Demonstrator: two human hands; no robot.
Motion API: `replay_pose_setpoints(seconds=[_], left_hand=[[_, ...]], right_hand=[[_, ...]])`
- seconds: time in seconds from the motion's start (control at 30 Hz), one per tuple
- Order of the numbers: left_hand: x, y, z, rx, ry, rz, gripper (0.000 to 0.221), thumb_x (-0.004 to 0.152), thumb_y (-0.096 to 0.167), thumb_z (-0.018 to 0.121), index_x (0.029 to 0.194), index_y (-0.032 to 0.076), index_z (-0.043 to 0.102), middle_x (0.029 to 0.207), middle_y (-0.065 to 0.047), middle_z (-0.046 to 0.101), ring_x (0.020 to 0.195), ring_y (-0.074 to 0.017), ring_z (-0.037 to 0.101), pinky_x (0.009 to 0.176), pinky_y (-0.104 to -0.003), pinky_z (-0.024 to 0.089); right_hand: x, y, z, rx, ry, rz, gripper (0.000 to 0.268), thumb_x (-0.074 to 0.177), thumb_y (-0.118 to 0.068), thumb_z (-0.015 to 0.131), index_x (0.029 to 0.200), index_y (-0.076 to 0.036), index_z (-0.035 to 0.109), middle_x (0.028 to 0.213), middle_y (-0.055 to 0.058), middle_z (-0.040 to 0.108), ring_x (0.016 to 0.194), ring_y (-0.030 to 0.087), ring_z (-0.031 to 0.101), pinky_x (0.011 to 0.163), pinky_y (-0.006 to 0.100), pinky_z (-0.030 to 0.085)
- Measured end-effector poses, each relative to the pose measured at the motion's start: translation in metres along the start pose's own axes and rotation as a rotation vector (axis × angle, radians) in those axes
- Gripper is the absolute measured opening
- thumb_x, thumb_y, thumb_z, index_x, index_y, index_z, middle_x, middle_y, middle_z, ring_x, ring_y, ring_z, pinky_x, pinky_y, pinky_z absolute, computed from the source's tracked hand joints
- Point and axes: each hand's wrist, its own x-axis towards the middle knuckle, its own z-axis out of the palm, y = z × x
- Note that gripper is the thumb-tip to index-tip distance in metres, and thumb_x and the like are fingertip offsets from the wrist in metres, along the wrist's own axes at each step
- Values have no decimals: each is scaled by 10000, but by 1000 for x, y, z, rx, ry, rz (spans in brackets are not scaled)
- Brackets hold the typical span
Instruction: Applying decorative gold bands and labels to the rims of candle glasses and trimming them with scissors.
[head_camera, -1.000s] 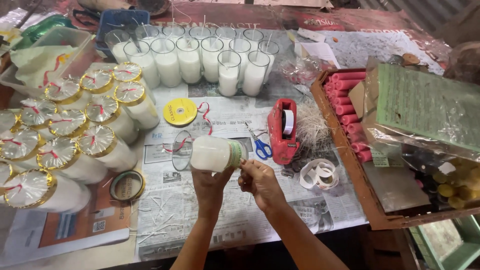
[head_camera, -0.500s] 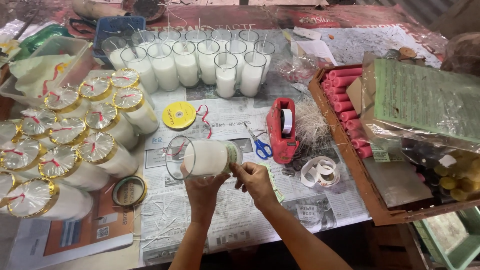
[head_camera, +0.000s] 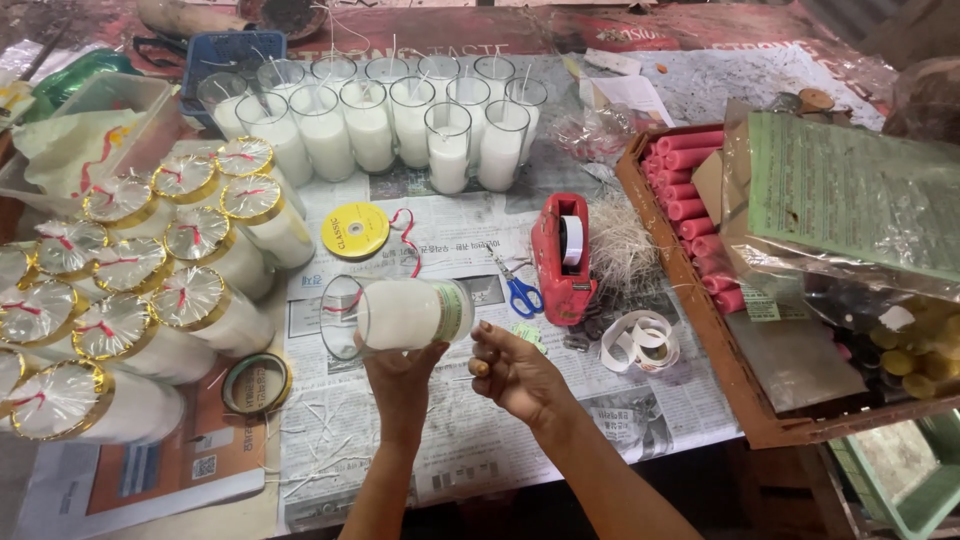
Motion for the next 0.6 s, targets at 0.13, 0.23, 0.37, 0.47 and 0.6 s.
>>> replay_pose_setpoints(seconds=[0.13,0.23,0.37,0.47,0.6], left_hand=[[-7,2,5,69,-5,-15,979,600,-71,853,1369,130,282,1386,-205,531,1221,-305,596,805,-381,621],[-11,7,3,214,61,-30,1070,553,9,905,1423,125,293,1279,-147,590,1121,-238,616,846,-360,607],[-12,13,2,442,50,135,1098,533,143,965,1438,94,346,1333,-102,561,1203,-231,544,976,-351,514],[-13,19,7,340,69,35,1026,545,50,930,1375,109,330,1229,-126,614,1068,-235,625,826,-339,562],[-10,26,13,263,35,-69,1094,552,12,899,1416,96,233,1209,-186,637,1002,-247,674,666,-324,637]], right_hand=[[11,9,8,120,90,71,169,867,-188,776,980,-162,654,660,-60,466,551,103,480,500,237,347],[14,16,9,53,127,9,234,863,-239,811,776,-187,600,633,-45,452,551,110,454,487,241,325],[18,23,5,-66,130,-80,287,856,-285,819,788,-137,583,616,7,468,533,133,468,483,256,343],[14,28,13,-154,118,-122,393,803,-425,808,810,-84,612,590,23,480,504,147,481,462,271,299],[10,31,21,-317,143,-299,517,784,-531,771,791,-37,617,563,26,464,470,145,431,465,290,293]])
